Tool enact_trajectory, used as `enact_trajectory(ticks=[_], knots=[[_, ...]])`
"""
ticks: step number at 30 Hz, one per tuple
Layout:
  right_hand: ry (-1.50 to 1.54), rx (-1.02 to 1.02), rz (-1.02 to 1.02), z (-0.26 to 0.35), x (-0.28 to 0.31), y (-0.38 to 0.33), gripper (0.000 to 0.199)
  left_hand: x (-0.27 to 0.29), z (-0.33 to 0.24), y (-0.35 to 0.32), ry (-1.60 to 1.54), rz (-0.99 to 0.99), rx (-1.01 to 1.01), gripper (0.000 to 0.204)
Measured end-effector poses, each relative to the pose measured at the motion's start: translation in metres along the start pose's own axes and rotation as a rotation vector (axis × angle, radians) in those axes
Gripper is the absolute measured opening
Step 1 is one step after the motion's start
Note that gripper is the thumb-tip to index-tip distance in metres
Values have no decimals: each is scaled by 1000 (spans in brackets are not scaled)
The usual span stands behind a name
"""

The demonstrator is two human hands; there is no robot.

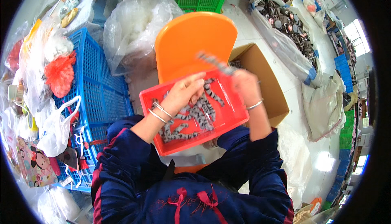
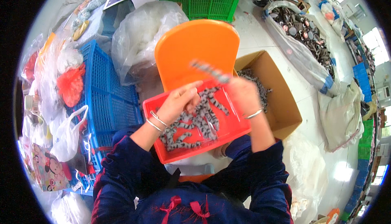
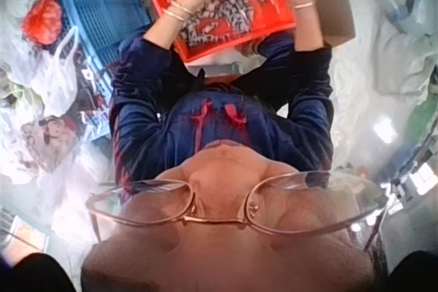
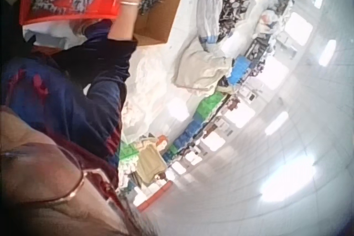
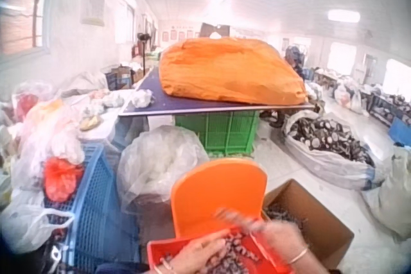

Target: The person sits on the floor and uses a thin metal tool to thread or attach small gray-and-white patterned items from a red tray into a cardboard box. The person repeatedly picks up items, manipulates them with the tool, and places them into the box.

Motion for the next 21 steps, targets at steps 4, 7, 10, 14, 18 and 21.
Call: enact_trajectory(ticks=[4, 7, 10, 14, 18, 21], knots=[[-207, 4, -250, -19, 96, 11, 45, 18, 2, 4, 196, -164, 42, 38], [-315, -71, -155, -38, 102, -1, 39, 33, 19, 13, 629, -281, -85, 39], [-418, -167, 222, -39, 45, -13, 36, 42, 35, 23, 1134, -347, -126, 35], [-733, -98, 587, -68, -8, -26, 30, 44, 57, 28, 1414, -364, -22, 37], [-943, -202, 613, -87, -28, -25, 28, 48, 70, 31, 1503, -392, 106, 35], [-997, -238, 646, -112, -38, -28, 24, 53, 78, 37, 1498, -346, 100, 29]])
Point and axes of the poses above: each hand's wrist, its own y-axis towards the middle knuckle, its own x-axis out of the back of the hand, z = x × y, the point moved 3 cm from there along y, towards the middle knuckle, and after that the axes turned 14 degrees about x, right-handed, at the moved point
